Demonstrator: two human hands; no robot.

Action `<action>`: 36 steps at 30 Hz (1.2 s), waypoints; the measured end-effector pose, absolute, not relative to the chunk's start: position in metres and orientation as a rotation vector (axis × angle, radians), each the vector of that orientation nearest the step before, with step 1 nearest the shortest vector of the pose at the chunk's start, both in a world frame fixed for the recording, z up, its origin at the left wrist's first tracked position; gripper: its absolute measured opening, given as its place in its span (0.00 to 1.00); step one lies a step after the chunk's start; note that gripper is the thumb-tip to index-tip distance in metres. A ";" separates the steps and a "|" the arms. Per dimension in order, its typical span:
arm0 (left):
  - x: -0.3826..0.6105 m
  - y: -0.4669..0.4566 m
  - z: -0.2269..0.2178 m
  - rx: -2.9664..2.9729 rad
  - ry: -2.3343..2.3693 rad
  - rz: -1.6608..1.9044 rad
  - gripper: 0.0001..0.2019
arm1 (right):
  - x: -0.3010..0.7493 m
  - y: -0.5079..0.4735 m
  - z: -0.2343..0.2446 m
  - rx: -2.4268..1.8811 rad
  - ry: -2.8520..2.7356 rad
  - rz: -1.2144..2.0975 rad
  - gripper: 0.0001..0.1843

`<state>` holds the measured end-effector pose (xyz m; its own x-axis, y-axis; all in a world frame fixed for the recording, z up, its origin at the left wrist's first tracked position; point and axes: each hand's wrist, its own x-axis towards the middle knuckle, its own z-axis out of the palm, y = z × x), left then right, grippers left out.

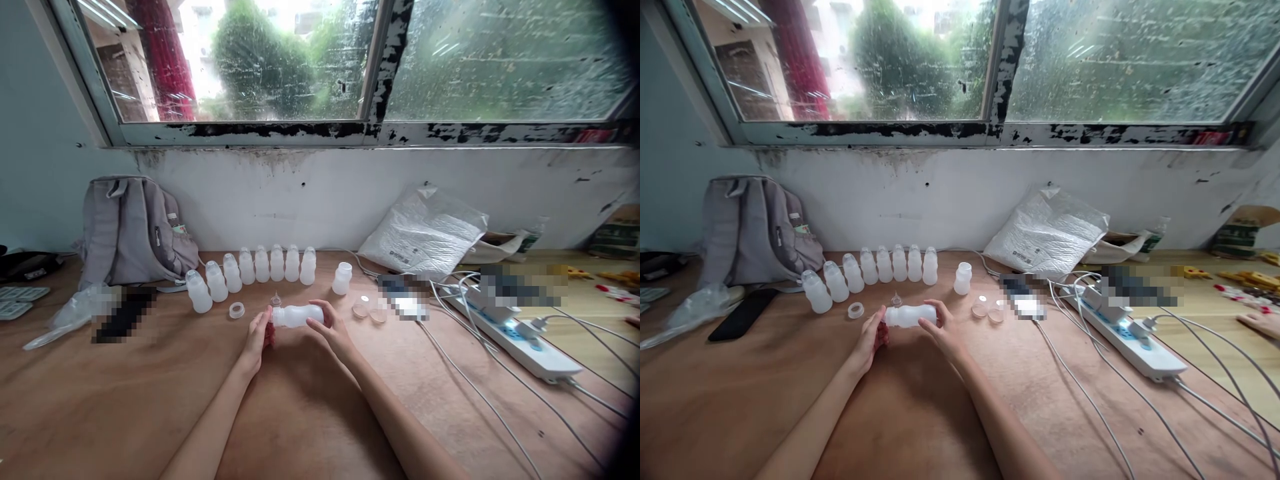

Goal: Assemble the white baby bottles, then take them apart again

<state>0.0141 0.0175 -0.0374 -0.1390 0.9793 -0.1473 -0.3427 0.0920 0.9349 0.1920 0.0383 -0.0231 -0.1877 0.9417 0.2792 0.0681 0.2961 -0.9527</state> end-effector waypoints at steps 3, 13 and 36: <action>0.013 0.017 -0.037 0.823 1.118 1.379 0.20 | 0.193 0.040 -0.023 -0.989 -1.536 1.109 0.18; 0.009 0.018 -0.034 0.846 1.177 1.383 0.18 | 0.195 0.040 -0.024 -1.002 -1.469 1.239 0.18; 0.005 0.024 -0.038 0.862 1.051 1.557 0.21 | 0.193 0.040 -0.027 -1.034 -1.412 1.259 0.17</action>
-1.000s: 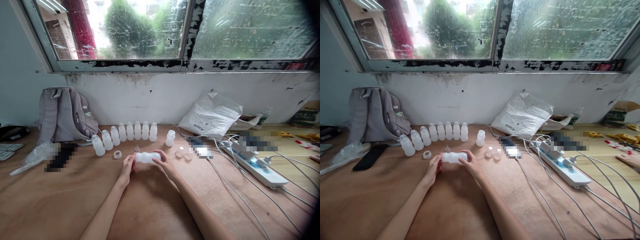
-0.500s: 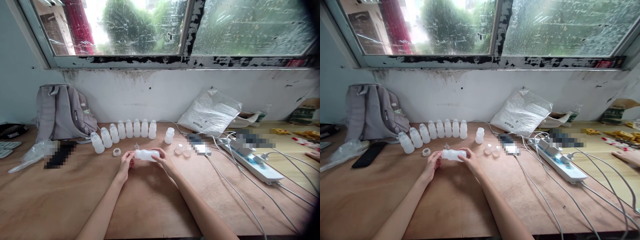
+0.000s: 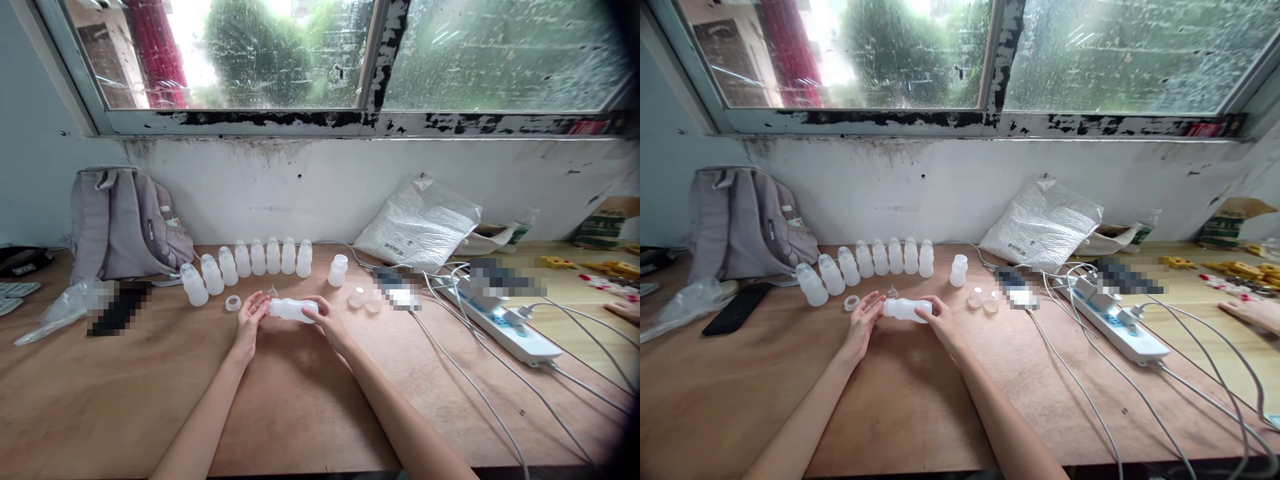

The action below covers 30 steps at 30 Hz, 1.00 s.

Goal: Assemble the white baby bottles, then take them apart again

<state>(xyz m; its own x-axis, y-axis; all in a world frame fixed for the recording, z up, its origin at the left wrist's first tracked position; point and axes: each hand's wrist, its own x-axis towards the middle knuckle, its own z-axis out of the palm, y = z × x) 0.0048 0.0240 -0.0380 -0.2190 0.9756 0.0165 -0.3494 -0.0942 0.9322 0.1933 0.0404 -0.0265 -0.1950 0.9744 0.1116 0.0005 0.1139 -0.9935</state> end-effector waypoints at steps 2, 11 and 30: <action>0.005 0.025 -0.040 0.860 1.126 1.561 0.21 | 0.192 0.040 -0.027 -1.016 -1.409 1.248 0.17; 0.005 0.024 -0.037 0.790 0.940 1.587 0.24 | 0.194 0.040 -0.026 -1.063 -1.370 1.235 0.20; 0.010 0.019 -0.032 0.768 0.815 1.456 0.27 | 0.192 0.040 -0.026 -1.092 -1.347 1.274 0.18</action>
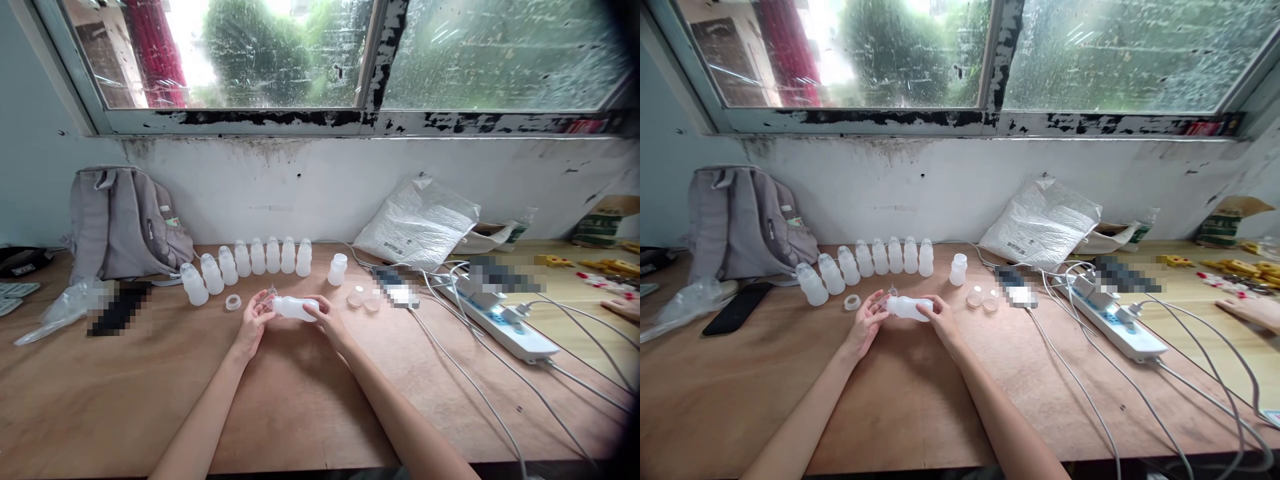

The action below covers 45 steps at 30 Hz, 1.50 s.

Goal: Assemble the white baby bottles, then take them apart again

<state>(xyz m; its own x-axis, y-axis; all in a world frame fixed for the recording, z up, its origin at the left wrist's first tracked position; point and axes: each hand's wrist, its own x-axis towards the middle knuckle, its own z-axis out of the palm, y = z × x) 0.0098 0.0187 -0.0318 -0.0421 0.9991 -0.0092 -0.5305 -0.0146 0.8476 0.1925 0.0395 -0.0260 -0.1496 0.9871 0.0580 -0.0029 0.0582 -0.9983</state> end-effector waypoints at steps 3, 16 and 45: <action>0.011 0.019 -0.033 0.740 0.887 1.404 0.24 | 0.192 0.039 -0.026 -1.050 -1.307 1.325 0.18; 0.019 0.018 -0.041 1.019 0.945 1.562 0.19 | 0.186 0.034 -0.029 -1.150 -1.076 1.768 0.21; 0.027 0.010 -0.036 0.257 0.951 1.497 0.01 | 0.145 -0.010 -0.033 -1.243 -1.907 0.842 0.13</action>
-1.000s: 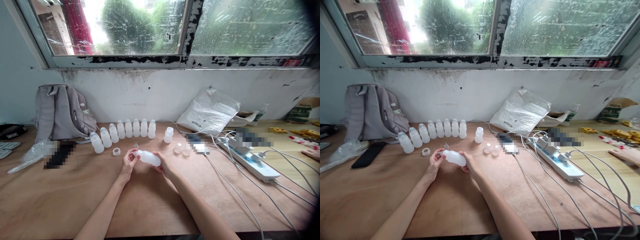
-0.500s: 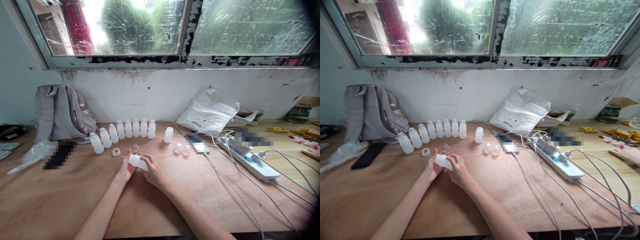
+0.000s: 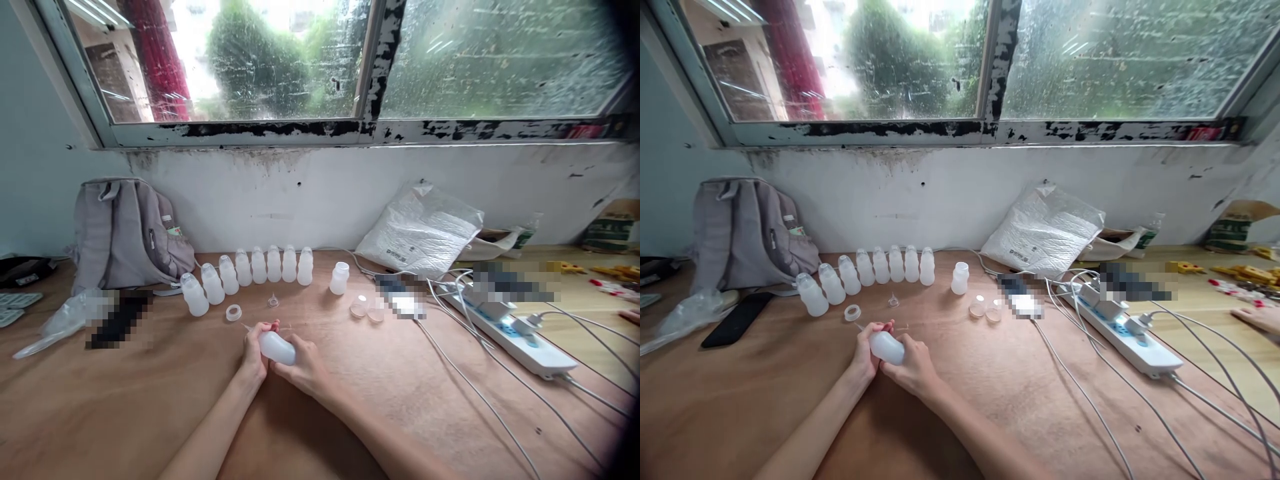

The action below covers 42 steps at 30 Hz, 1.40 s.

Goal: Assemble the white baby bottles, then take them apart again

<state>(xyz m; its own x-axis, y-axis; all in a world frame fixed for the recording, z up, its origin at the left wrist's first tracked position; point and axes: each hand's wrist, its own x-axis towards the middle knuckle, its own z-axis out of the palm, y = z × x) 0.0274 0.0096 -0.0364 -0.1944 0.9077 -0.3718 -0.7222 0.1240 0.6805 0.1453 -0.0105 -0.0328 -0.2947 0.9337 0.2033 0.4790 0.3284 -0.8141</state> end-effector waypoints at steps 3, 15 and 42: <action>0.028 0.011 -0.037 0.291 0.943 1.517 0.01 | 0.145 -0.011 -0.031 -1.265 -1.789 1.030 0.12; 0.027 0.002 -0.020 0.751 0.731 1.310 0.17 | 0.146 0.002 -0.029 -0.804 -1.083 1.986 0.24; 0.031 0.004 -0.031 0.746 1.007 1.457 0.17 | 0.253 0.073 -0.042 -1.787 -1.277 0.412 0.21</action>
